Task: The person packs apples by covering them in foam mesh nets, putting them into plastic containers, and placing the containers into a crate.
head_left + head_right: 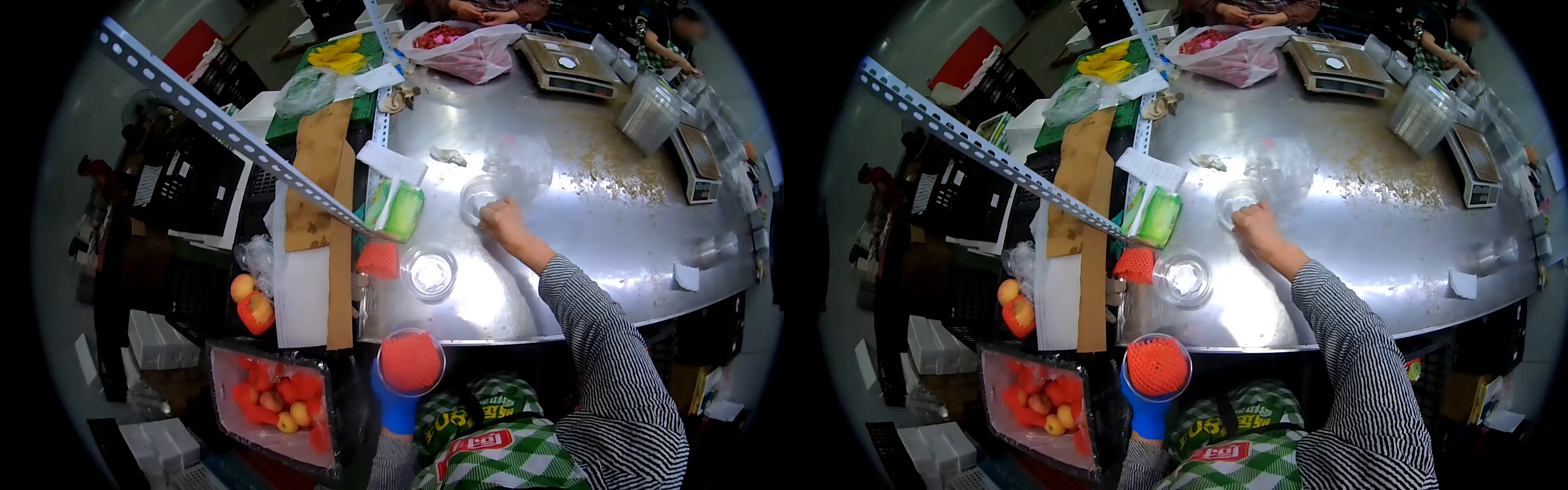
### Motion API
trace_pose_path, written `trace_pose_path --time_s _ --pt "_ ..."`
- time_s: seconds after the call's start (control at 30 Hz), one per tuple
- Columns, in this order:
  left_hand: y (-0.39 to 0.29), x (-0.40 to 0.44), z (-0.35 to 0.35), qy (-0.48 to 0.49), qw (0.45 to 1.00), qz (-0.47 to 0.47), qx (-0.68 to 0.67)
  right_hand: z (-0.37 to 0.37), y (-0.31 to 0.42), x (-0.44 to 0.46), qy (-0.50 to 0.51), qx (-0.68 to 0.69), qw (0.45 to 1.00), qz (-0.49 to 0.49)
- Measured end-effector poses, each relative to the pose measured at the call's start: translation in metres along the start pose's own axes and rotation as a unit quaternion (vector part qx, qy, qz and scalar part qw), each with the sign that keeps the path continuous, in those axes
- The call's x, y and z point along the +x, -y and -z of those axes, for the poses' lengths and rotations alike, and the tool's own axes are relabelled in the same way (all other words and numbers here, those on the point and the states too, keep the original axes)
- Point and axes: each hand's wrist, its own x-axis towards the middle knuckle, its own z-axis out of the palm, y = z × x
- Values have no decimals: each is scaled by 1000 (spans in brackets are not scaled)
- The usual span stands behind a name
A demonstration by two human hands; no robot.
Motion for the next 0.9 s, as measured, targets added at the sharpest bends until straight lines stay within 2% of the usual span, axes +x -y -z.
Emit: trace_pose_path --time_s 0.03,0.07,0.1,0.13,0.17,0.2,0.23,0.27,0.3,0.33,0.37,0.43,0.47,0.53,0.57,0.63,0.67,0.7,0.73,0.77,0.8,0.83,0.9 --pt "-1 -4 0 -3 1000 -1 -14 5 2 2 -1 23 1000 -12" --pt "0 -4 1 9 999 -27 37 12 2 2 -2 45 999 -24" --pt "-7 -4 -4 28 999 -10 -17 20 5 1 -4 66 997 -38" --pt "-14 -4 -9 45 996 9 -72 32 14 0 -21 212 970 -119" --pt "-21 -3 -14 59 990 30 -124 45 23 -3 -37 351 914 -197" --pt "-28 0 -20 92 975 51 -195 59 36 -8 -52 481 833 -270" --pt "-34 2 -24 124 953 76 -265 78 57 -16 -54 586 753 -296" --pt "-32 8 -26 147 901 131 -387 95 85 -29 -59 680 658 -318" --pt "-35 6 -30 158 914 126 -353 103 108 -47 -68 763 549 -335" --pt "-37 5 -34 169 925 120 -318 109 124 -63 -2 794 519 -317" --pt "-36 5 -37 179 925 136 -307 112 150 -75 -20 778 453 -435" --pt "-33 6 -42 201 922 166 -285 87 166 -125 20 800 463 -382" --pt "-30 1 -45 234 934 145 -226 90 188 -137 18 707 593 -386" --pt "-34 -10 -53 248 901 225 -277 84 224 -160 -12 431 819 -378" --pt "-36 -16 -58 252 881 265 -299 71 231 -175 -81 406 842 -345" --pt "-31 -27 -60 262 861 317 -300 88 253 -188 -141 494 771 -376" --pt "-22 -29 -58 278 865 317 -273 93 261 -197 -159 467 784 -377" --pt "-11 -31 -54 310 895 261 -189 90 264 -209 -197 402 822 -352" --pt "0 -35 -51 344 911 200 -106 97 272 -217 -207 379 829 -356" --pt "-2 -38 -53 358 887 251 -148 104 280 -225 -216 355 835 -360" --pt "-5 -41 -55 367 860 303 -185 102 284 -236 -231 271 871 -339" --pt "-8 -50 -59 413 871 234 -124 98 290 -247 -238 186 899 -317" --pt "-11 -62 -67 438 837 276 -179 105 305 -256 -265 93 921 -272"
